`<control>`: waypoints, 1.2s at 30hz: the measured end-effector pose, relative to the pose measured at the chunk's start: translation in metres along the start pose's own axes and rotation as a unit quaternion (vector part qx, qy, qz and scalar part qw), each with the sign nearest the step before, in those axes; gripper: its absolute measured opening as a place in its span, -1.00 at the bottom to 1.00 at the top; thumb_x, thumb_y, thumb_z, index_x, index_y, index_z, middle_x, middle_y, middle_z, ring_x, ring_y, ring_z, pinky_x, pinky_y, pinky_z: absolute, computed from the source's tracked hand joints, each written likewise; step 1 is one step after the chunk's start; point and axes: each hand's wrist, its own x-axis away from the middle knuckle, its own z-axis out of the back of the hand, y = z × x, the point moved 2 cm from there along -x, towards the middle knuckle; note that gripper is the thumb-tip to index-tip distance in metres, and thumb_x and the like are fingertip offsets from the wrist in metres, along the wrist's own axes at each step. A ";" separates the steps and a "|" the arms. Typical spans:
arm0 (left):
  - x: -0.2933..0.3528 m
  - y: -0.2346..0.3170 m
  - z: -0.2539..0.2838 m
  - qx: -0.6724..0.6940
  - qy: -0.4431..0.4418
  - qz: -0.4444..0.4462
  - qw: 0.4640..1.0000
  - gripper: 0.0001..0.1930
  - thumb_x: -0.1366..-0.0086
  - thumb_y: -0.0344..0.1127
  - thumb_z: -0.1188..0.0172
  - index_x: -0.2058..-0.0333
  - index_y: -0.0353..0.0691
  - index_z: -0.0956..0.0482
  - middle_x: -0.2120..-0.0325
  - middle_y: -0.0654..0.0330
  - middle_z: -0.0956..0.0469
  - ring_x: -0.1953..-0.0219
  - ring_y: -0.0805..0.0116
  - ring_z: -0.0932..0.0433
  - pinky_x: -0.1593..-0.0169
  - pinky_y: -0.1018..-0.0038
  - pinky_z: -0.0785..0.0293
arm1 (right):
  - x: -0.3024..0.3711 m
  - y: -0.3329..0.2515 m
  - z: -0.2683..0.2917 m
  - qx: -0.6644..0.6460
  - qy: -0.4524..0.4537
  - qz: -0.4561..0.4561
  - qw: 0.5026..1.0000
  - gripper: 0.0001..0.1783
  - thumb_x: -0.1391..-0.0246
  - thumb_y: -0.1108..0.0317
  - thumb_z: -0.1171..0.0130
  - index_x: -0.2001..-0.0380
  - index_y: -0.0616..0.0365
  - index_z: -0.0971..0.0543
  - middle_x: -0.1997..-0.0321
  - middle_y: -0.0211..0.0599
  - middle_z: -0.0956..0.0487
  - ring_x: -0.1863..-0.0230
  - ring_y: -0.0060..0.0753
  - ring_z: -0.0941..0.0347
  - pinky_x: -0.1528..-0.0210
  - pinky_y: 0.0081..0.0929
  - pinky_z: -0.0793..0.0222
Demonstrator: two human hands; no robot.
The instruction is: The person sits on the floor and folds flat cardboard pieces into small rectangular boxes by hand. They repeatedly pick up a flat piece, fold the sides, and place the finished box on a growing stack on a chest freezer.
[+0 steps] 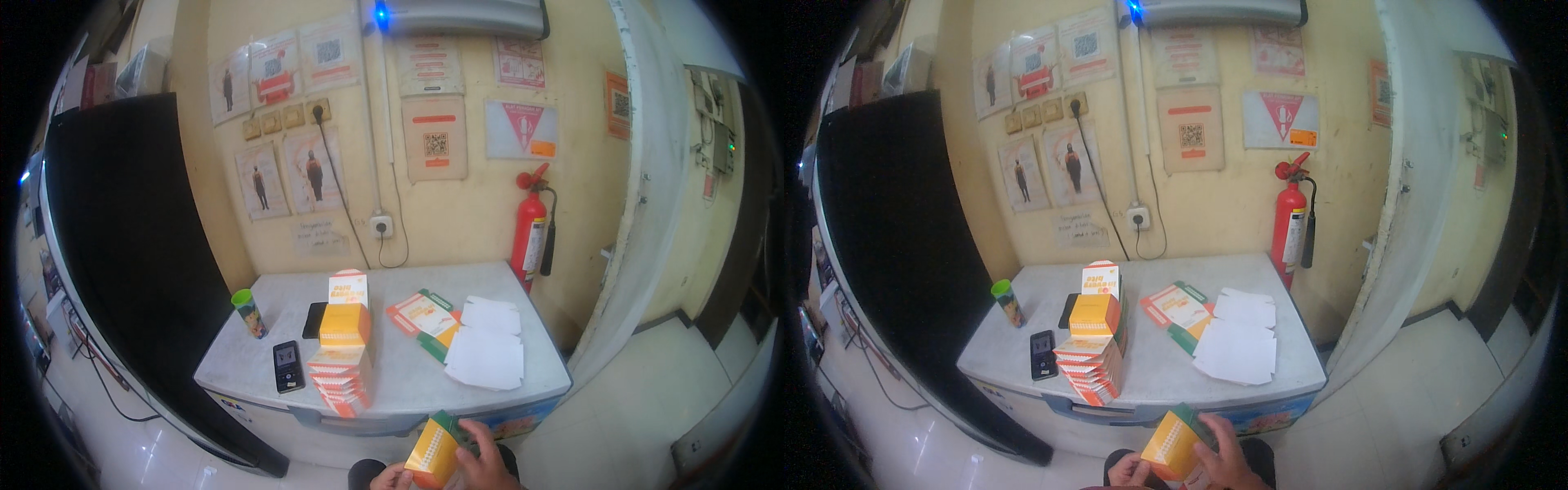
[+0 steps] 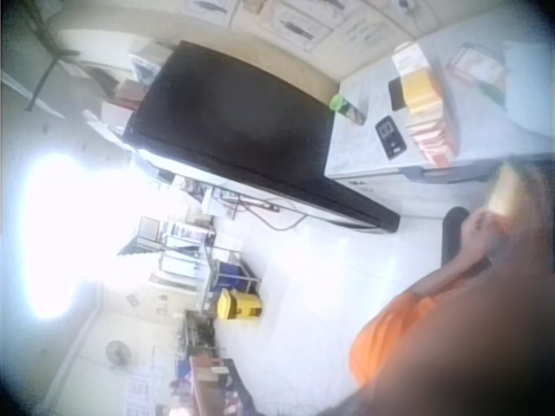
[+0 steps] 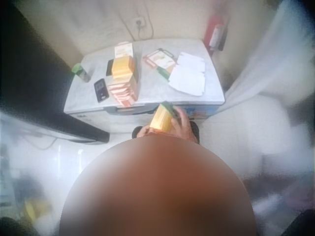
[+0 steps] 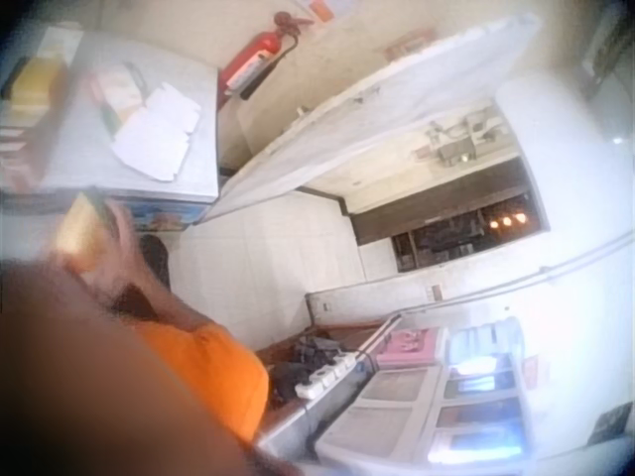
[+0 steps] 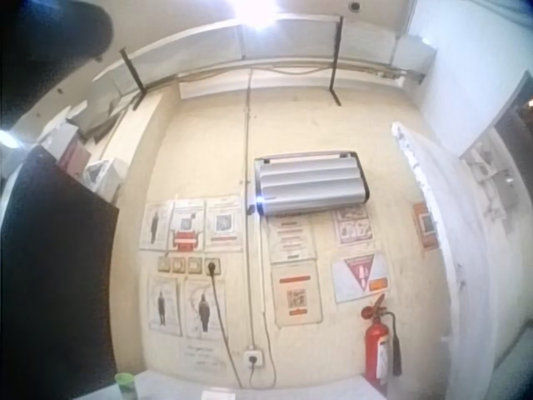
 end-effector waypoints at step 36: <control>-0.014 0.011 0.018 -0.182 0.001 -0.203 0.962 -0.96 -0.20 -0.50 -0.22 0.40 -0.34 -0.56 0.49 0.07 -0.49 0.44 0.17 -0.47 0.32 0.33 -0.38 | 0.032 0.009 -0.034 0.084 -0.074 0.212 0.971 -0.83 -0.02 0.52 -0.36 0.28 0.18 -0.62 0.30 -0.14 -0.60 0.26 -0.06 -0.55 0.19 -0.25 -0.48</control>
